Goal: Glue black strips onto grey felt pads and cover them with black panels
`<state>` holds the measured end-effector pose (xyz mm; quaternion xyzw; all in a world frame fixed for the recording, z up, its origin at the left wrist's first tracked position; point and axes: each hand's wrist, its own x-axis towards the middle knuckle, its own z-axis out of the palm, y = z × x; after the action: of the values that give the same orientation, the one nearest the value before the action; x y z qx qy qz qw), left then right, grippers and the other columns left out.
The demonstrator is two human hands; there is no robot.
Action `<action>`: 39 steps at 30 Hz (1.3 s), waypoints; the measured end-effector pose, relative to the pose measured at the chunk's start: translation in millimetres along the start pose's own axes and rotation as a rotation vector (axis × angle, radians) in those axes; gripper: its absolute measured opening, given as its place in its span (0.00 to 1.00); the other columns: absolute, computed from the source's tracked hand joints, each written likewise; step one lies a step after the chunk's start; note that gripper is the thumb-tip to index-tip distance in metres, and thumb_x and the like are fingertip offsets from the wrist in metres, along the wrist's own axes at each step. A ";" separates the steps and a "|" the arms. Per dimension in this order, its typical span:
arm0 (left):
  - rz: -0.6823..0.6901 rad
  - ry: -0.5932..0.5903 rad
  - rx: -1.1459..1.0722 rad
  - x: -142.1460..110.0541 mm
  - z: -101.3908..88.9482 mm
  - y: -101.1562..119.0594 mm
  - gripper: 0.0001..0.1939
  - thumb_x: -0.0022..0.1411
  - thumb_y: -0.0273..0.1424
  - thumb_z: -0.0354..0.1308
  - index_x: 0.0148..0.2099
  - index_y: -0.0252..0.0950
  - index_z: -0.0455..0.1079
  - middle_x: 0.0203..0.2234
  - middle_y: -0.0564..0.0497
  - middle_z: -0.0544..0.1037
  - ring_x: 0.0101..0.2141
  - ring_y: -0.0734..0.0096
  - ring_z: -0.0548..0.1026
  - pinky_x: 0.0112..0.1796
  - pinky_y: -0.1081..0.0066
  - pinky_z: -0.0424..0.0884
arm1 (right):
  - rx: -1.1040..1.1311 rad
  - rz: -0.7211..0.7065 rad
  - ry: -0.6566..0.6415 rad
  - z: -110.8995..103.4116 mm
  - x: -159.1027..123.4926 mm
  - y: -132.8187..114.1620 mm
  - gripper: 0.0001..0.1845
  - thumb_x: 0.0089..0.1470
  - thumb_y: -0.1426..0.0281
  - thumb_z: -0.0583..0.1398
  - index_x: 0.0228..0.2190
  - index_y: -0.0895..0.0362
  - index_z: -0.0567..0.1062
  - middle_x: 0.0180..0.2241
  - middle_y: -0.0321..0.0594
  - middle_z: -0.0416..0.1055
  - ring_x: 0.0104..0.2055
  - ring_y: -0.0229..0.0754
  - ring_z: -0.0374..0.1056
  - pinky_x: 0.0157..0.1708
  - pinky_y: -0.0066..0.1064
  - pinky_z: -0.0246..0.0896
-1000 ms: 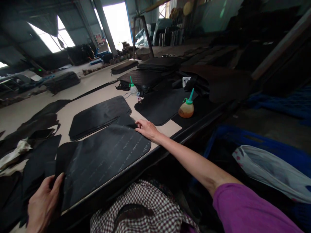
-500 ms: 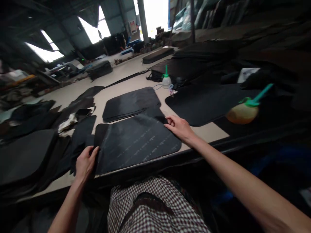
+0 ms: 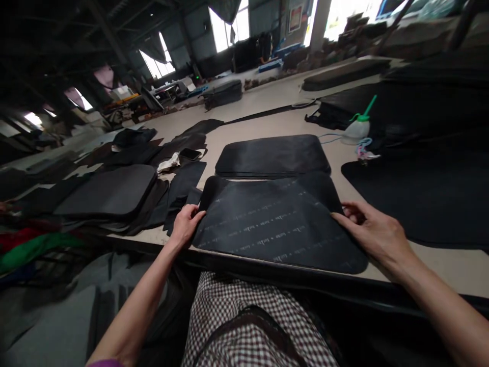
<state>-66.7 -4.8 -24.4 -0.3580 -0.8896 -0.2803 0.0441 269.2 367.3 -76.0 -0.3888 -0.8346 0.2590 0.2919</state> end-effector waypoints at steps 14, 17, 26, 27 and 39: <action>0.092 0.069 0.192 -11.7 3.5 7.4 0.19 0.68 0.39 0.55 0.59 0.42 0.65 0.51 0.43 0.71 0.52 0.58 0.69 0.43 0.66 0.69 | -0.114 -0.159 0.019 0.9 2.7 1.9 0.30 0.53 0.46 0.59 0.50 0.51 0.73 0.38 0.48 0.72 0.37 0.50 0.70 0.35 0.40 0.65; 0.188 0.087 0.292 -11.7 5.7 1.2 0.20 0.70 0.38 0.51 0.62 0.40 0.63 0.56 0.41 0.69 0.56 0.56 0.67 0.52 0.60 0.67 | -0.276 -0.351 0.081 2.0 5.5 1.7 0.30 0.58 0.52 0.55 0.57 0.54 0.68 0.50 0.55 0.67 0.52 0.55 0.66 0.49 0.44 0.63; 0.374 -0.103 0.346 4.6 5.4 0.0 0.31 0.73 0.43 0.43 0.73 0.40 0.44 0.70 0.42 0.50 0.69 0.60 0.49 0.65 0.54 0.52 | -0.380 -0.506 -0.023 7.1 3.3 6.7 0.21 0.65 0.64 0.49 0.53 0.46 0.74 0.58 0.41 0.67 0.58 0.55 0.61 0.51 0.50 0.60; 0.379 -0.156 0.359 6.3 6.1 2.8 0.32 0.73 0.44 0.42 0.73 0.40 0.43 0.71 0.43 0.50 0.69 0.61 0.49 0.65 0.54 0.50 | -0.369 -0.502 -0.030 7.0 3.0 6.4 0.21 0.65 0.64 0.49 0.53 0.46 0.74 0.58 0.41 0.67 0.57 0.55 0.62 0.50 0.49 0.60; 0.354 -0.303 0.480 8.0 30.9 -1.9 0.31 0.72 0.44 0.39 0.72 0.42 0.47 0.71 0.47 0.48 0.70 0.60 0.47 0.65 0.49 0.47 | -0.371 -0.326 -0.048 -11.7 1.8 -25.6 0.15 0.65 0.65 0.52 0.48 0.57 0.74 0.58 0.51 0.65 0.60 0.54 0.60 0.55 0.47 0.60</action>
<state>-70.1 15.4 -49.0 -0.5239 -0.8507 0.0059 0.0425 263.6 356.7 -50.5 -0.2899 -0.9262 0.0600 0.2336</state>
